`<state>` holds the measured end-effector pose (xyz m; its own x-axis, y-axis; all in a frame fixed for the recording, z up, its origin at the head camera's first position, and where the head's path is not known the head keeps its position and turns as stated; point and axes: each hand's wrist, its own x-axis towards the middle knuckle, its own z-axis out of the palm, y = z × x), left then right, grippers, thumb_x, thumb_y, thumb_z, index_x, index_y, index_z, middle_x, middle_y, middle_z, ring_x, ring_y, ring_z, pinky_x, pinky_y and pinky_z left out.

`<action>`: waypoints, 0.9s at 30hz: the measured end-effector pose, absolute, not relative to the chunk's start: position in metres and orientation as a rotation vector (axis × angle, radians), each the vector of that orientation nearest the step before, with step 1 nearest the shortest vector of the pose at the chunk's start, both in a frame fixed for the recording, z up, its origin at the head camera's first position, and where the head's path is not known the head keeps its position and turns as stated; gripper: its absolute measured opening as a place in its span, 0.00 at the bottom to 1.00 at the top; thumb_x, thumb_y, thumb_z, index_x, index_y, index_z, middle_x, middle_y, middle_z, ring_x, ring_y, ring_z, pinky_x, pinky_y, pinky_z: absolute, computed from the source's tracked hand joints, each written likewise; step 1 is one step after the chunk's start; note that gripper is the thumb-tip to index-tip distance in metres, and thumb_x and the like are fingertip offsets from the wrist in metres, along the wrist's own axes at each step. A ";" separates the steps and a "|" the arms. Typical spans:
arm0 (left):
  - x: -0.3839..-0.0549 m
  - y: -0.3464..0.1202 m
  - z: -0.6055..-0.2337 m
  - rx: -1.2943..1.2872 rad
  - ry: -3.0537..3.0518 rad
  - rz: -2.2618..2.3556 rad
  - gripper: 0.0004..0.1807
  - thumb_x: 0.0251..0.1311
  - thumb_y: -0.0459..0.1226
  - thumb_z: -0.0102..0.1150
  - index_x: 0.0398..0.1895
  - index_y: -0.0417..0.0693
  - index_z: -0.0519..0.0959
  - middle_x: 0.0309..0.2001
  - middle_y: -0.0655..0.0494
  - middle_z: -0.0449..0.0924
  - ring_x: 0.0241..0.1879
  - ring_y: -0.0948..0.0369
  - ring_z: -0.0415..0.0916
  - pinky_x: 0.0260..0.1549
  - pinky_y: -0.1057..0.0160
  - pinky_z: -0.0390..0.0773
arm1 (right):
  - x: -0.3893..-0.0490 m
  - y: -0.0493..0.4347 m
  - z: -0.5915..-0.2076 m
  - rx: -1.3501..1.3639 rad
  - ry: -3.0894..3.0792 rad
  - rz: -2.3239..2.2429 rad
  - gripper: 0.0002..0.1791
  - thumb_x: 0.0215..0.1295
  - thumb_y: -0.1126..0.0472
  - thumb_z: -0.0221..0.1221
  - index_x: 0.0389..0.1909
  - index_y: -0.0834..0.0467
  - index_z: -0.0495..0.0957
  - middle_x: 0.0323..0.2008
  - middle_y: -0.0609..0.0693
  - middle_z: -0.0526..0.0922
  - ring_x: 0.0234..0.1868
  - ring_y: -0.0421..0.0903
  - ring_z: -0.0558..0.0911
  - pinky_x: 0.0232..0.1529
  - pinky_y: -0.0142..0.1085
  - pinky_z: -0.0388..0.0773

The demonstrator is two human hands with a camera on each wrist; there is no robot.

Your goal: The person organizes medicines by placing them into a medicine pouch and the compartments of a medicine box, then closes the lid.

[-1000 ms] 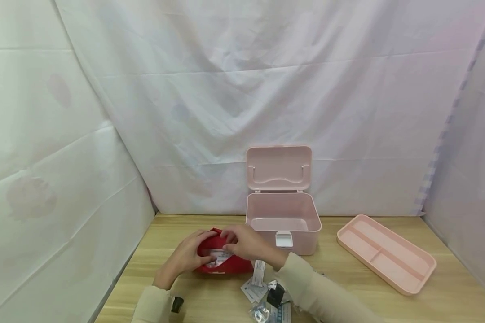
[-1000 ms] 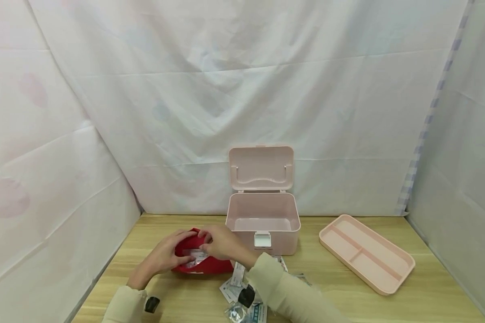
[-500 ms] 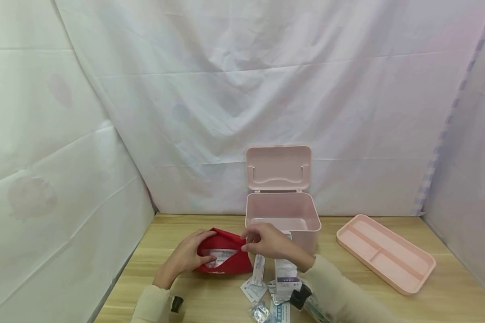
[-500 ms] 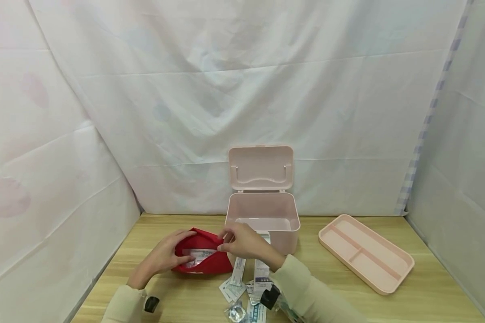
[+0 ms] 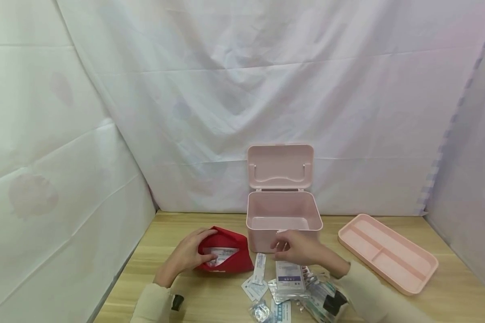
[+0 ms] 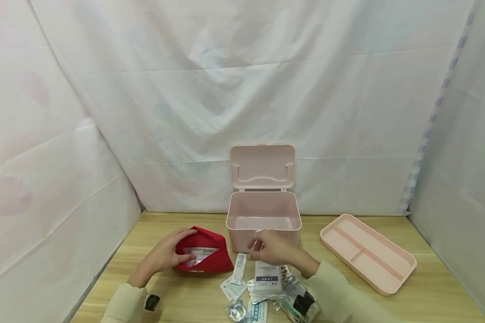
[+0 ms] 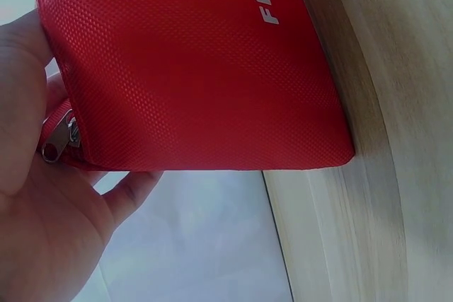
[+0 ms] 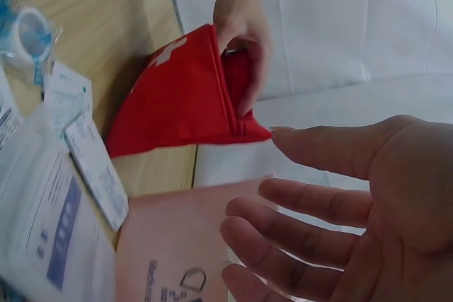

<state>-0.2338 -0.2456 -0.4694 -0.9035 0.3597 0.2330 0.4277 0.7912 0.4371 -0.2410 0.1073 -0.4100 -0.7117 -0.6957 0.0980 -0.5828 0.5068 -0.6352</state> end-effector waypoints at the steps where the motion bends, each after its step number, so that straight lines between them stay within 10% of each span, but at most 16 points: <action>1: -0.234 -0.246 -0.470 -0.629 -2.839 -0.741 0.36 0.48 0.42 0.77 0.64 0.49 0.75 0.60 0.52 0.76 0.59 0.53 0.74 0.57 0.47 0.77 | -0.241 0.112 -0.410 -1.095 2.579 -0.979 0.09 0.58 0.60 0.69 0.37 0.58 0.83 0.30 0.42 0.83 0.33 0.36 0.80 0.35 0.30 0.79; 27: -0.235 -0.244 -0.469 -0.620 -2.857 -0.757 0.36 0.49 0.42 0.77 0.64 0.50 0.75 0.60 0.52 0.76 0.59 0.52 0.73 0.58 0.47 0.77 | -0.242 0.160 -0.468 -0.716 2.549 -1.056 0.12 0.52 0.64 0.71 0.24 0.59 0.75 0.20 0.45 0.74 0.21 0.38 0.70 0.19 0.28 0.65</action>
<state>-0.2346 -0.2445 -0.4688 -0.9087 0.3565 0.2171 0.4172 0.7910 0.4475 -0.2423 0.1599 -0.4676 -0.8344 -0.5461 -0.0745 -0.3334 0.6077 -0.7208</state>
